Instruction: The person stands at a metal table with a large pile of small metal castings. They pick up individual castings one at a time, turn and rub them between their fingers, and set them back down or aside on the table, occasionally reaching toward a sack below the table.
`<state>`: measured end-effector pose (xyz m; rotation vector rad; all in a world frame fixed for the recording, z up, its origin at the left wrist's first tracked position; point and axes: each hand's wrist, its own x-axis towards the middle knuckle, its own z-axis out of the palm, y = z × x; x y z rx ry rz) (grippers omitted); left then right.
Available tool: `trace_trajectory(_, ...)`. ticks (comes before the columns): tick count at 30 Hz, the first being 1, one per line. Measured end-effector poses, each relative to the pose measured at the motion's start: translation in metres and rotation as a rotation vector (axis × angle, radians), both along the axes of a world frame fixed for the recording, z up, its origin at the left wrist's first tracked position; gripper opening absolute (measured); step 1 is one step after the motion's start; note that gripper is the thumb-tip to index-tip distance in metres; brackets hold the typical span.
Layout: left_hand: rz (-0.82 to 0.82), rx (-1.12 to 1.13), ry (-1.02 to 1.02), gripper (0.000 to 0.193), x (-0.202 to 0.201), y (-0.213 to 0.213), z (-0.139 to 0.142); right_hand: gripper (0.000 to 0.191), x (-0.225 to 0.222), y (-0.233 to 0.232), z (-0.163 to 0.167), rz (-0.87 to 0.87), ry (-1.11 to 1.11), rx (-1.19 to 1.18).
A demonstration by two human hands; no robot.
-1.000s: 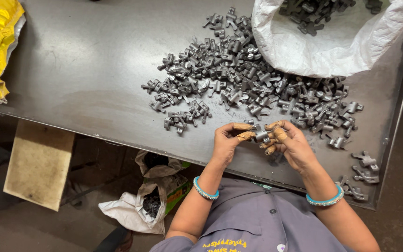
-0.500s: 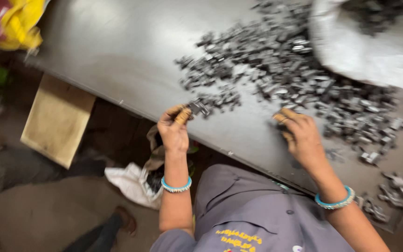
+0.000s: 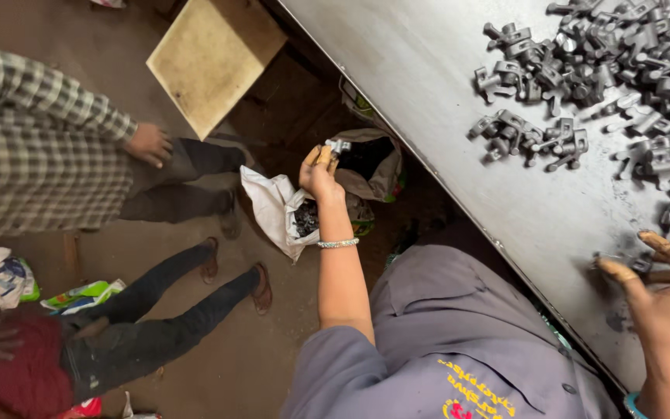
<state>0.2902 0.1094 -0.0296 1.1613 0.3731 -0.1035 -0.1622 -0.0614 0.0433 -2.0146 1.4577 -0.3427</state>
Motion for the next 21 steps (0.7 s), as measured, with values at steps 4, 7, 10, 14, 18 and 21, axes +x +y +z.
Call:
trace_trajectory(4,0.141,-0.049,0.042,0.024,0.001,0.000,-0.012,0.070,0.004,-0.006,0.014,0.411,0.044,-0.314)
trace_trajectory(7,0.107,-0.047,-0.043,0.027,0.005,-0.006,-0.013,0.062,0.006,0.003,0.005,0.329,-0.045,-0.244)
trace_trajectory(10,0.020,0.101,0.050,0.026,0.009,-0.011,-0.006,0.045,0.005,0.010,-0.012,0.181,-0.033,-0.236)
trace_trajectory(14,-0.050,0.263,-0.311,0.022,0.005,-0.042,0.021,0.041,-0.001,0.021,-0.031,-0.028,-0.202,-0.172)
trace_trajectory(18,-0.261,0.413,-0.903,0.025,-0.030,-0.090,0.054,0.039,-0.015,0.027,-0.054,-0.254,-0.866,0.309)
trace_trajectory(21,-0.638,0.377,-0.972,0.031,-0.076,-0.129,0.070,0.034,-0.030,0.029,-0.071,-0.411,-1.265,0.648)
